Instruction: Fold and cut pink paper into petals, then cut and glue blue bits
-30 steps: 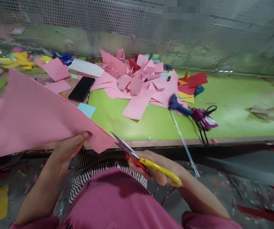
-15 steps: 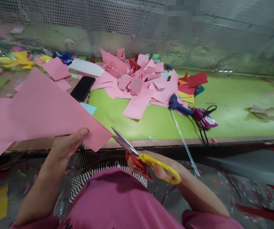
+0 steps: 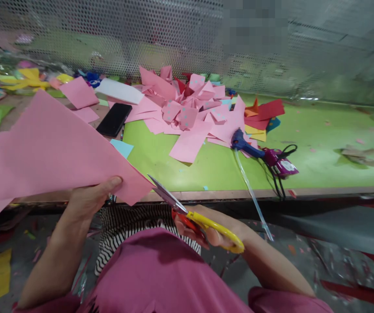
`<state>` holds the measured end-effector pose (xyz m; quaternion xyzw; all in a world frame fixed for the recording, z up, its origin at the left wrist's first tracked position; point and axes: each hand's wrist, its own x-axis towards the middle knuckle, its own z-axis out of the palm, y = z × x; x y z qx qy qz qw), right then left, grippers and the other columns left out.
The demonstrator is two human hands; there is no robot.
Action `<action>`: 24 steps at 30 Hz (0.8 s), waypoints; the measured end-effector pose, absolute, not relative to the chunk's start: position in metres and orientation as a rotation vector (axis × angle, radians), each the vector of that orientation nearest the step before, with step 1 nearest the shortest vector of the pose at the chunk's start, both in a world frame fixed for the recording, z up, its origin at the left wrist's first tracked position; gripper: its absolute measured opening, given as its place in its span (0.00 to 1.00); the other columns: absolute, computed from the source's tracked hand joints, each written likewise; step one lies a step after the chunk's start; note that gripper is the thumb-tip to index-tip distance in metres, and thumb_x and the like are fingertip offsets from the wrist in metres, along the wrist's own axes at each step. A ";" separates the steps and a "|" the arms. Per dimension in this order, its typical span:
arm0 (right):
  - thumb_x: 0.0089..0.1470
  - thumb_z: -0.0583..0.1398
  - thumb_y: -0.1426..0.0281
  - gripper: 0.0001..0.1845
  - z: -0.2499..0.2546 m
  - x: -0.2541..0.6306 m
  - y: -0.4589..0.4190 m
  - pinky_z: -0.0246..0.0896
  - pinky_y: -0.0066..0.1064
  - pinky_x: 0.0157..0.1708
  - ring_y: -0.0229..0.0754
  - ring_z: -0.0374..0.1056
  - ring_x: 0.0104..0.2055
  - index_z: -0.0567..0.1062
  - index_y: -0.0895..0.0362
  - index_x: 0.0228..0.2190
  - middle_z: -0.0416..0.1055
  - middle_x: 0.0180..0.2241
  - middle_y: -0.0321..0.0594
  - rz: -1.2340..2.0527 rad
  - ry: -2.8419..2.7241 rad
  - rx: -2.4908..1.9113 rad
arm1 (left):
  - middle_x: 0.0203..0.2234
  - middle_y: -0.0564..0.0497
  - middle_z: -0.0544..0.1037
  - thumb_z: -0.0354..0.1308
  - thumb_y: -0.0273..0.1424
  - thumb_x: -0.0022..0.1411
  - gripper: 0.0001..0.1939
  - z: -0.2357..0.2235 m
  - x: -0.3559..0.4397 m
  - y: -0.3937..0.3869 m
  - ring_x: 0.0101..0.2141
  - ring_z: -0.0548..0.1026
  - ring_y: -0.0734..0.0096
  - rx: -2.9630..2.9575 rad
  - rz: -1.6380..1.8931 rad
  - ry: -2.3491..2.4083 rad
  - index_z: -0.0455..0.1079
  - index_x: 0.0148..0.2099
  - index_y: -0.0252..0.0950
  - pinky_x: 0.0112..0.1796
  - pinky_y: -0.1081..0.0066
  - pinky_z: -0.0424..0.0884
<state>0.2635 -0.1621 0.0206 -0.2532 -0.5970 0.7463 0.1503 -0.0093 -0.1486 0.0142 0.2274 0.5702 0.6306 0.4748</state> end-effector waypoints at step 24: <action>0.44 0.63 0.34 0.37 0.019 0.269 -0.166 0.49 0.22 0.17 0.29 0.51 0.21 0.68 0.57 0.30 0.61 0.23 0.30 2.133 -1.777 -0.806 | 0.28 0.55 0.80 0.79 0.32 0.24 0.33 0.006 -0.016 -0.154 0.33 0.78 0.66 0.489 1.503 1.385 0.77 0.40 0.38 0.41 0.66 0.78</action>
